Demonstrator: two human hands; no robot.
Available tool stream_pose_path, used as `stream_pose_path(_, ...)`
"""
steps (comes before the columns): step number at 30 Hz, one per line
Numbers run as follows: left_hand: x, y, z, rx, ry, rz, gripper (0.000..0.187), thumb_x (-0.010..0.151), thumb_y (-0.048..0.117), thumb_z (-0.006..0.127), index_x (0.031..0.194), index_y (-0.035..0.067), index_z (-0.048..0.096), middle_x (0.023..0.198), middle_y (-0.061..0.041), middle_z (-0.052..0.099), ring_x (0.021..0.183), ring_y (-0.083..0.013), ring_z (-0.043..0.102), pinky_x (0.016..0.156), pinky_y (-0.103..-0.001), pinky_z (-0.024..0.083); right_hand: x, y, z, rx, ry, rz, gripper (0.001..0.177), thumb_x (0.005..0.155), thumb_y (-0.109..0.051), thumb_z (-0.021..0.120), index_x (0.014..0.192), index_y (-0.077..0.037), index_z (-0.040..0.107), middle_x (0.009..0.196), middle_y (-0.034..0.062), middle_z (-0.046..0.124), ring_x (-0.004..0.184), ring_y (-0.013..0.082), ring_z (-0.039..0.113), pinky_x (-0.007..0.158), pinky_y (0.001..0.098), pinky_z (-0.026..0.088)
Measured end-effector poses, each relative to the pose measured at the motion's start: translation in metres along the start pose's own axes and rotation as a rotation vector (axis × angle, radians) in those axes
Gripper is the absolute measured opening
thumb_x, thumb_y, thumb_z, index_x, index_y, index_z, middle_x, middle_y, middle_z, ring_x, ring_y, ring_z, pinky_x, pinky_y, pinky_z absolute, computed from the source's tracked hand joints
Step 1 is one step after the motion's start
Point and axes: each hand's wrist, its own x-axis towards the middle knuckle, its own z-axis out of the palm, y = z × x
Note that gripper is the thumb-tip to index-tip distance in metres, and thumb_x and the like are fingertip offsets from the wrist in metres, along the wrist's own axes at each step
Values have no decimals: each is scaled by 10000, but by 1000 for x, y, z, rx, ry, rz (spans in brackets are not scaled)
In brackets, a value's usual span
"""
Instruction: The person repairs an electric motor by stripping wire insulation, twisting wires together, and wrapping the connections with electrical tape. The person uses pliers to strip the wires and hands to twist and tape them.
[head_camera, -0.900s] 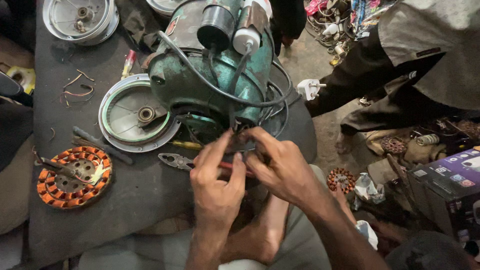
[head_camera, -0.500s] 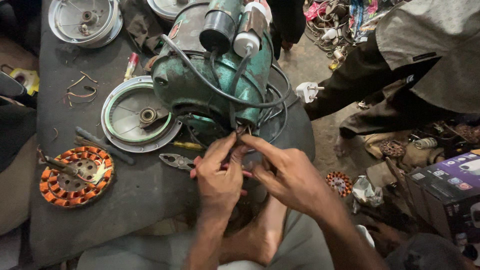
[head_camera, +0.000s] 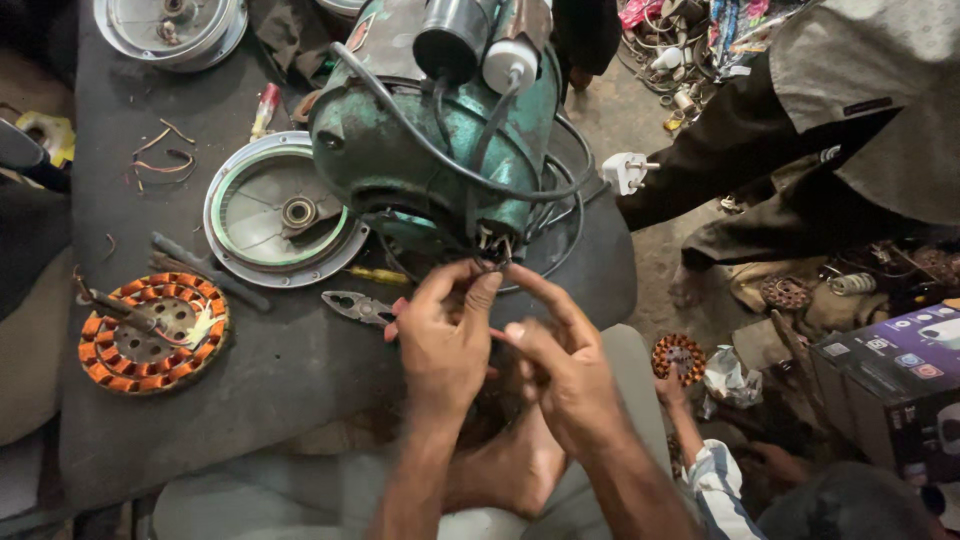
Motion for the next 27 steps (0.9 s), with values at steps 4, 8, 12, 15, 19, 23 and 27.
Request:
stream_pose_path(4,-4,13,-7,258,-49,363,217,1034,191,596,1089,-11,650,1008,-109,661,750,-178,704,534,-221,567,1,4,-10,-26,65,-1,346,912,-66,685,1256,-32,667,705,-34,550,573,46,478,481,216,385)
stream_pose_path(8,-14,18,-4,365,-10,468,205,1075,189,581,1104,1,656,961,-122,674,814,-220,673,642,-271,548,0,6,-20,-62,108,-17,214,929,-76,684,1128,0,708,736,-23,582,587,53,491,485,231,395)
stream_pose_path(12,-21,19,2,173,-14,209,225,1007,211,636,1029,-9,677,793,-81,710,676,-142,654,626,-289,523,-3,3,-17,-79,49,-56,203,950,-81,671,1130,3,713,689,-15,569,565,79,511,495,234,422)
stream_pose_path(15,-22,21,2,-6,-110,-99,226,1000,209,650,1021,-10,706,730,-87,658,645,-109,554,584,-291,451,-5,-4,-11,-368,114,-208,245,965,-45,668,1205,-24,712,794,7,635,624,61,523,529,222,423)
stream_pose_path(19,-27,34,3,100,-53,15,229,969,224,680,1028,10,736,765,-44,743,674,-59,658,618,-254,537,-1,-18,1,-923,50,-809,397,902,37,715,1283,-50,650,1086,92,628,847,144,671,709,267,557)
stream_pose_path(23,-36,47,3,221,117,126,231,908,239,742,995,27,774,746,-12,759,641,-55,695,576,-225,561,11,-29,6,-1061,11,-986,368,881,62,725,1216,-84,689,1129,120,636,980,223,709,832,298,585)
stream_pose_path(27,-18,43,3,39,121,151,298,900,250,752,1079,18,694,782,3,733,651,-50,686,558,-223,585,18,-30,7,-1052,82,-950,230,918,60,747,1112,-51,696,1056,101,667,923,207,715,789,298,577)
